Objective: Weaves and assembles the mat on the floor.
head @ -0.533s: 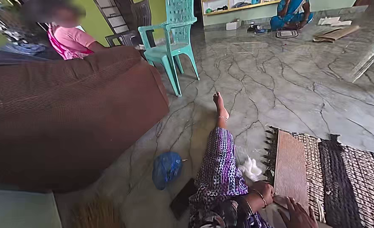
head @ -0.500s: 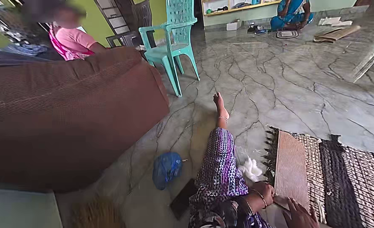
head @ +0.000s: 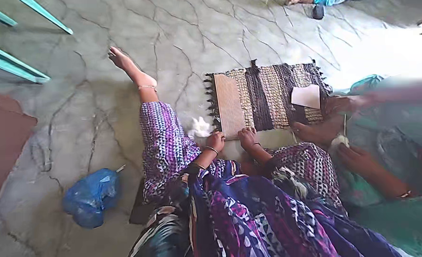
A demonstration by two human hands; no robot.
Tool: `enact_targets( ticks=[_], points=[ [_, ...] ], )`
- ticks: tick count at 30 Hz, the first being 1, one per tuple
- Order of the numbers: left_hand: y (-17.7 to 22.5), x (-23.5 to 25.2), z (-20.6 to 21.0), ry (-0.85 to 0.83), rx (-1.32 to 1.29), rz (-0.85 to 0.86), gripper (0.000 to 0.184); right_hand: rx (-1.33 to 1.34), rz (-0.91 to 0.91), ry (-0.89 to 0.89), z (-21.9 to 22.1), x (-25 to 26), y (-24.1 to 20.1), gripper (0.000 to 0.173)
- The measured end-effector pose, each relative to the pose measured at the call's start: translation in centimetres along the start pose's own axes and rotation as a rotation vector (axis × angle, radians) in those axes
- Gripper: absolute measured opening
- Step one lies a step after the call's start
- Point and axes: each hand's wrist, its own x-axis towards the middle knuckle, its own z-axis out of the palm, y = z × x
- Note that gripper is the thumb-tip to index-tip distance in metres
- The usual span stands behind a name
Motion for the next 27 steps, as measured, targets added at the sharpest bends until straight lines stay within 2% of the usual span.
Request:
enact_targets(
  ticks=[1,2,4,7,11,13,15,19,22,25,27],
  points=[
    [0.1,0.0,0.0,-0.005,0.017,0.008,0.035,0.026,-0.075,0.233,2.8,2.0,1.3,0.033],
    [0.3,0.1,0.0,-0.013,0.033,0.02,0.035,0.027,-0.114,0.285,3.6,3.1,1.8,0.031],
    [0.5,0.0,-0.3,-0.04,0.052,0.025,0.036,0.011,-0.104,0.22,2.7,3.6,1.7,0.033],
    [0.3,0.1,-0.6,0.02,0.014,-0.015,0.035,0.12,-0.012,0.313,1.9,3.9,3.6,0.029],
    [-0.3,0.2,-1.3,0.156,-0.149,-0.12,0.034,0.485,0.238,0.416,1.4,5.2,8.7,0.028],
    [-0.8,0.5,-1.2,0.22,-0.277,-0.139,0.034,0.706,0.262,0.424,1.7,6.2,10.7,0.029],
    [-1.4,0.9,-0.9,0.295,-0.444,-0.147,0.032,0.833,0.27,0.405,1.7,6.8,10.9,0.027],
    [-2.7,0.9,-2.1,0.521,-0.747,-0.152,0.03,0.811,0.31,0.364,1.1,6.5,9.6,0.025],
    [-5.0,0.2,-4.5,0.728,-0.939,-0.211,0.028,0.663,0.329,0.374,0.6,5.8,8.6,0.032],
    [-6.2,-0.3,-6.0,0.739,-1.06,-0.333,0.024,0.457,0.192,0.477,0.1,5.6,5.7,0.036],
    [-6.1,-0.1,-5.8,0.652,-1.067,-0.36,0.025,0.378,-0.003,0.424,0.0,5.7,2.2,0.037]
  ],
)
